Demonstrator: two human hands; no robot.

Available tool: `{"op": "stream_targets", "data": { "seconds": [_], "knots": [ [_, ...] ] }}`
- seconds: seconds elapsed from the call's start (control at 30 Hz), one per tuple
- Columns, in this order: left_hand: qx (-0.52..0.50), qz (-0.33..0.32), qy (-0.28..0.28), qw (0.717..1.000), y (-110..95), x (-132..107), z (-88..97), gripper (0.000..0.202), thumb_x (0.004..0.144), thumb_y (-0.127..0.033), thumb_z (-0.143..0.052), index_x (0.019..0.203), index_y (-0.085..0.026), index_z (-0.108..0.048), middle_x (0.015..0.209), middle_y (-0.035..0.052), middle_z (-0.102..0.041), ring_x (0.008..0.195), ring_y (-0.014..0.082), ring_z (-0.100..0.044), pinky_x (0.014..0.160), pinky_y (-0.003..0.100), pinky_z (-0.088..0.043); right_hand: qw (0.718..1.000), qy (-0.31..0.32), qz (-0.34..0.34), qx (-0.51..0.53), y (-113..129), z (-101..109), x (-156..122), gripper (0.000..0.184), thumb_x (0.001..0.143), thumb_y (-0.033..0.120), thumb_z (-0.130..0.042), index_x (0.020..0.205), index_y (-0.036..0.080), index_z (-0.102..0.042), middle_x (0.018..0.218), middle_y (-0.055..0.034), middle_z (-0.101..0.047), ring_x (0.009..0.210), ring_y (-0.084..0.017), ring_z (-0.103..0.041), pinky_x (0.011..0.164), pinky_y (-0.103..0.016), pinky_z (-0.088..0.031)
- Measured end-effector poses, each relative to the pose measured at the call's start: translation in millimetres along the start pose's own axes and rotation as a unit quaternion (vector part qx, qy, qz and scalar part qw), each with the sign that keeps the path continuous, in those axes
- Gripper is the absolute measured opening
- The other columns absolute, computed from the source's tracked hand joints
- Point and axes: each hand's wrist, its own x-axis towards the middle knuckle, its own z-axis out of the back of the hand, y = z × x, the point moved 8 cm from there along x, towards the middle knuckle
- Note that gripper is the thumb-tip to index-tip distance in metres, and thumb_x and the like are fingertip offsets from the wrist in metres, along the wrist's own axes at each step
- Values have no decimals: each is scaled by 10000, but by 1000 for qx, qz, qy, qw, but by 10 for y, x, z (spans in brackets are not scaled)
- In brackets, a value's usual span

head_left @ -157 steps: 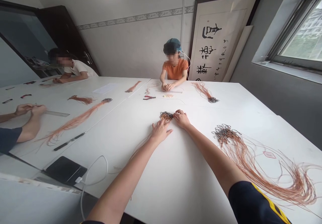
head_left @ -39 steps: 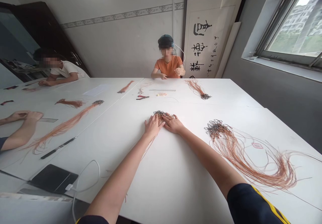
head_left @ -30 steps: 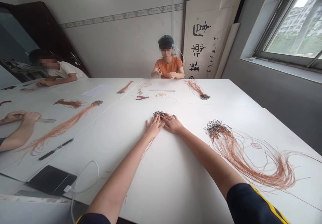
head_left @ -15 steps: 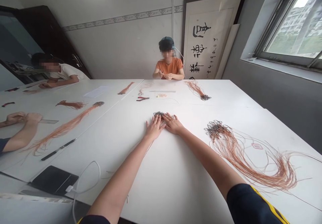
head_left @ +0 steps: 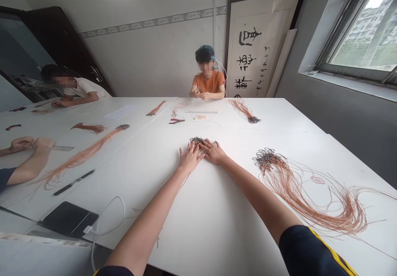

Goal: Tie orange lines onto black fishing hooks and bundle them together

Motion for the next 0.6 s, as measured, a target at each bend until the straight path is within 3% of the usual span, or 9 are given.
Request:
{"op": "stream_targets", "data": {
  "seconds": [0.6],
  "knots": [
    [-5, -3, 3, 1000, -7, -149, 34, 481, 1005, -420, -675, 1418, -186, -604, 1474, 138, -604, 1300, 302, -631, 1085, 558, -556, 1000, -9, 6, -7, 28, 1, 0, 594, 1045, 429, -648, 1584, 233, -495, 1713, -138, -389, 1564, -385, -384, 1272, -690, -285]
  ]
}}
